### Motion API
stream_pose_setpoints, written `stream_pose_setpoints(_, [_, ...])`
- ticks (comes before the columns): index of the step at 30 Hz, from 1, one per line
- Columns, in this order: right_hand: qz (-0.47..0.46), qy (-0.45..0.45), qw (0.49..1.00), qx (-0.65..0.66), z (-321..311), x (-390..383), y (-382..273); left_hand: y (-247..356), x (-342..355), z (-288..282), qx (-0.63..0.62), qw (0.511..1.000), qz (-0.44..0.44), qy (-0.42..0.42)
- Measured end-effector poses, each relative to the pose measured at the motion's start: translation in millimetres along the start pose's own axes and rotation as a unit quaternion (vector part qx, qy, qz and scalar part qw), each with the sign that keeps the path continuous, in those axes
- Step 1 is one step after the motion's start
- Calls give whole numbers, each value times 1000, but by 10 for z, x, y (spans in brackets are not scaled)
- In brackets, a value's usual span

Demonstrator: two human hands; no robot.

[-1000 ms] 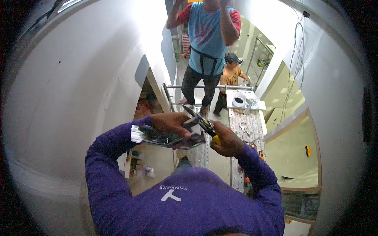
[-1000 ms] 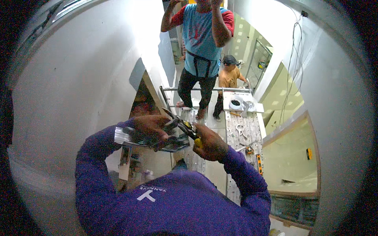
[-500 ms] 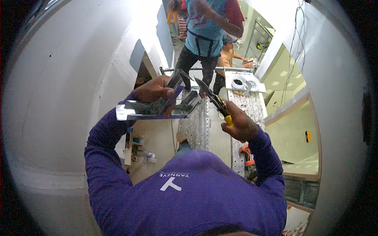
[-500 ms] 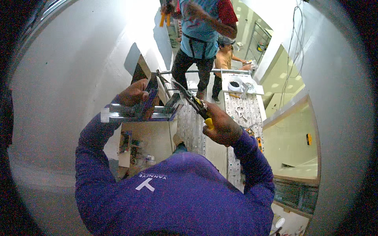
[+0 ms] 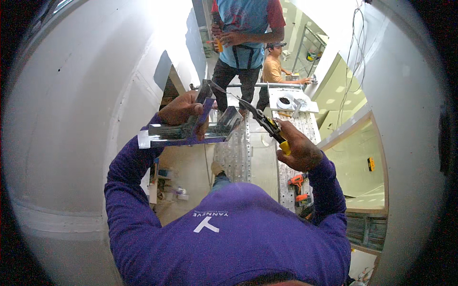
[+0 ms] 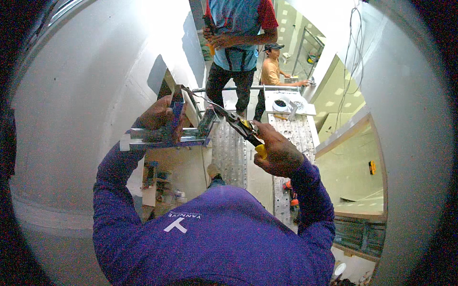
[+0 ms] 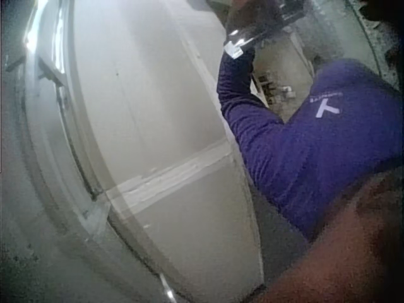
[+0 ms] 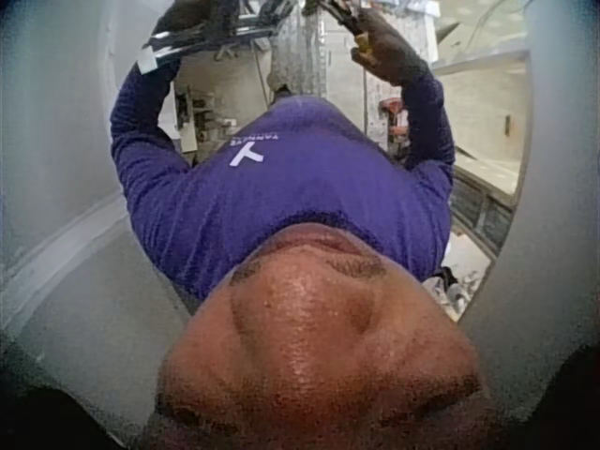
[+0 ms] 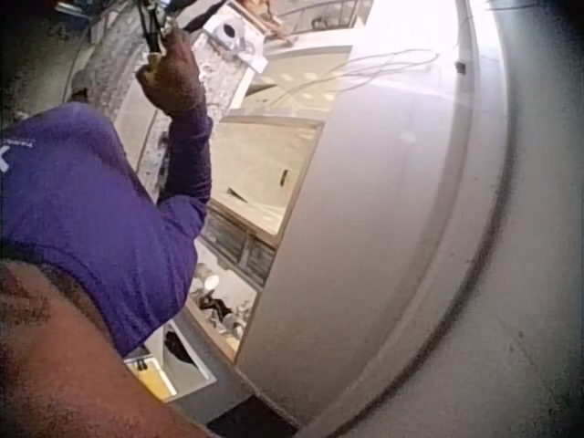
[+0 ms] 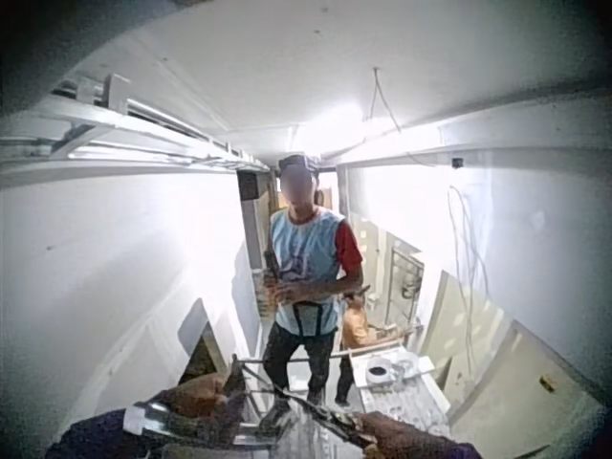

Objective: The person cuts a metal framing piece with shears, fits the piece into the ceiling track by hand, and fastens it using a power drill.

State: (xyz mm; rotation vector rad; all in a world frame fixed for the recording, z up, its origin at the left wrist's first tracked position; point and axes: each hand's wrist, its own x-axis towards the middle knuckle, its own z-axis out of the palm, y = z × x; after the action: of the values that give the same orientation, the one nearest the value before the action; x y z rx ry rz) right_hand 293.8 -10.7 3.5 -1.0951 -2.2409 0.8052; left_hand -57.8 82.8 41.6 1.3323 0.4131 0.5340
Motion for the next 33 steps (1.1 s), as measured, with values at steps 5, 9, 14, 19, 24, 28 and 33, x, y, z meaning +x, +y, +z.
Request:
stream_pose_setpoints(5, [-27,25,995,-94,-18,108,-43,-53,71,16,-44,999,-15,20])
stream_pose_setpoints(9, [3,0,998,-58,-24,268,-136,-163,116,-43,-51,997,14,-56])
stream_pose_setpoints(14, [-71,30,994,-82,5,354,-127,-136,106,41,-25,998,24,-48])
stream_pose_setpoints(19, [-61,10,996,-71,35,437,-134,-178,41,25,-56,997,24,-50])
stream_pose_setpoints(24, [-31,-73,996,35,44,504,-144,-267,16,-4,-64,996,36,-44])
stream_pose_setpoints(28, [-41,-27,998,28,106,520,-156,-329,88,-29,49,996,62,-33])
stream_pose_setpoints(33, [-78,-21,996,-26,-2,566,6,-303,13,29,-60,993,3,-100])
